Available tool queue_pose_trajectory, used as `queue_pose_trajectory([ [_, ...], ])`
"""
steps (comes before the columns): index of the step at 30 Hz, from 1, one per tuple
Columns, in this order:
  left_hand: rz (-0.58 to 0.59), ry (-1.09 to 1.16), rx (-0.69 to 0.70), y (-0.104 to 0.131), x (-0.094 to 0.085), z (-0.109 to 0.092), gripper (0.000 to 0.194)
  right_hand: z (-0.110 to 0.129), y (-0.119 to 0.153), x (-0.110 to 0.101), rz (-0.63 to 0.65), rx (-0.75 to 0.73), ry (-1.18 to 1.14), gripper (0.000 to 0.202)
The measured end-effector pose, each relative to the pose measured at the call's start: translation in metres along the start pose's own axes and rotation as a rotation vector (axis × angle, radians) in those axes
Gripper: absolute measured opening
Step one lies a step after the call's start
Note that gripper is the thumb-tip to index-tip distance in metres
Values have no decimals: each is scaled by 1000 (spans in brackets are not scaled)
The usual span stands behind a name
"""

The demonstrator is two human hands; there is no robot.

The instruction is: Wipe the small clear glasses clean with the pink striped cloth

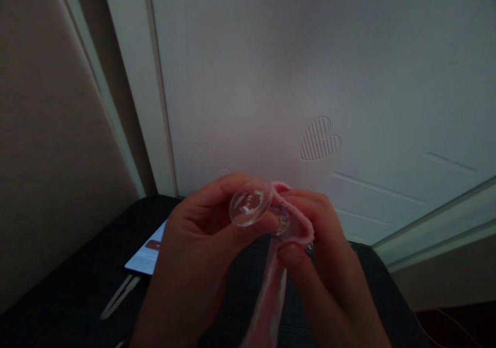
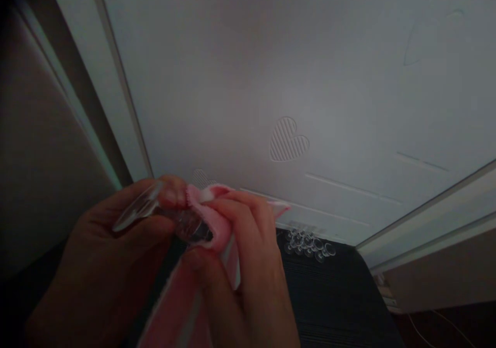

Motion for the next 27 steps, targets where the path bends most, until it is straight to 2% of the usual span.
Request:
queue_pose_trajectory([
  [6,43,-73,-53,0,-4,-2,13,-4,6,5,-52,73,-13,23],
  [10,25,-282,38,0,-5,-8,22,-4,9,1,-123,81,18,20],
  [13,105,-467,84,2,-1,-13,5,-3,9,-2,-186,68,30,18],
  [18,280,-782,137,6,7,-15,4,0,6,-4,-313,79,16,20],
  [23,381,-904,244,6,11,-13,8,0,6,-7,-458,77,101,25],
  [27,439,-936,351,5,14,-13,11,-5,8,-9,-489,94,86,32],
])
Point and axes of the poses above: each hand's wrist, its own y-axis away from the middle knuckle, its own x-axis out of the palm, z = x × y, the point moved 2 cm from there along -y, towards the middle knuckle, and after that the axes turned 2 degrees about x, right-handed, at the moved point
